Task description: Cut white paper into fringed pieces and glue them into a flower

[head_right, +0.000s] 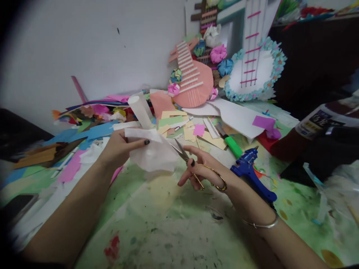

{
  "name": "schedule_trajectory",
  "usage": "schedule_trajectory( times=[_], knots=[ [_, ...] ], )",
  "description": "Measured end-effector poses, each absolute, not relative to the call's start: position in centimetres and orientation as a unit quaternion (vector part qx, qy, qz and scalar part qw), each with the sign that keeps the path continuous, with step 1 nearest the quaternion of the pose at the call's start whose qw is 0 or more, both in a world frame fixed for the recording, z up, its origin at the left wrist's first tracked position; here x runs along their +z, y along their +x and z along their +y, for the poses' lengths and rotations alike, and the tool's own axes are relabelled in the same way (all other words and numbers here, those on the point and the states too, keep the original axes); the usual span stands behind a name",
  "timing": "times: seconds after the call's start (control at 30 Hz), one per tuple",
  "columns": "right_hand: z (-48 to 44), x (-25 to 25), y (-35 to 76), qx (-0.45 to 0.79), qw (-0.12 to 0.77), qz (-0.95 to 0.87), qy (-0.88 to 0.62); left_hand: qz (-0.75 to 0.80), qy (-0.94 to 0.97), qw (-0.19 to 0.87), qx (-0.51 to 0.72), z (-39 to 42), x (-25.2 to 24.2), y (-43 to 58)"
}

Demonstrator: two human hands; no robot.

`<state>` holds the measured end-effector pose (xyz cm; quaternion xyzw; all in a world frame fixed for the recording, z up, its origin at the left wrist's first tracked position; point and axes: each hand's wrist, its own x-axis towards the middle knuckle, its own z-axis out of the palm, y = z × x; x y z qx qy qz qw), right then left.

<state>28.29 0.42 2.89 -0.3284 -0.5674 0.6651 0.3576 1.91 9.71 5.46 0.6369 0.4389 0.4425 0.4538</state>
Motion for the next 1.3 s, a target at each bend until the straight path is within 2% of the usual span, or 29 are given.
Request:
schedule_trajectory(
  times=[0.1, 0.27, 0.4, 0.5, 0.57, 0.63, 0.77, 0.93, 1.0, 1.1, 1.17, 1.3],
  knots=[
    [0.4, 3.5, 27.8, 0.628, 0.381, -0.567, -0.373, 0.488, 0.651, 0.322, 0.485, 10.0, 5.9, 1.5],
    [0.3, 3.0, 25.8, 0.598, 0.460, -0.518, -0.402, 0.458, 0.759, -0.069, 0.457, 8.0, 5.9, 3.2],
    [0.2, 1.0, 23.8, 0.661, 0.522, -0.397, -0.366, 0.407, 0.821, -0.209, 0.341, 5.2, 3.6, 6.2],
    [0.3, 0.0, 23.1, 0.663, 0.552, -0.362, -0.352, 0.355, 0.854, -0.252, 0.286, 3.7, 1.7, 7.8],
    [0.5, -0.4, 23.2, 0.631, 0.566, -0.379, -0.372, 0.327, 0.874, -0.233, 0.274, 3.3, 1.0, 8.2],
    [0.7, -0.5, 23.6, 0.594, 0.580, -0.394, -0.394, 0.302, 0.904, -0.158, 0.258, 3.3, 1.0, 8.3],
    [1.3, -0.4, 24.6, 0.551, 0.602, -0.406, -0.410, 0.248, 0.921, 0.112, 0.278, 4.1, 2.1, 7.9],
    [1.6, 0.8, 25.3, 0.544, 0.642, -0.366, -0.398, 0.433, 0.699, 0.382, 0.422, 6.7, 1.9, 6.9],
    [1.4, 1.6, 25.3, 0.566, 0.656, -0.340, -0.366, 0.480, 0.594, 0.491, 0.420, 7.7, 1.2, 6.6],
    [1.2, 2.4, 25.4, 0.602, 0.636, -0.348, -0.334, 0.439, 0.517, 0.631, 0.378, 8.7, 0.5, 6.3],
    [1.0, 2.6, 25.5, 0.615, 0.596, -0.386, -0.342, 0.381, 0.567, 0.630, 0.370, 8.9, 0.7, 6.0],
    [0.6, 2.5, 25.8, 0.630, 0.486, -0.490, -0.358, 0.275, 0.751, 0.503, 0.327, 8.8, 2.4, 5.0]
  ],
)
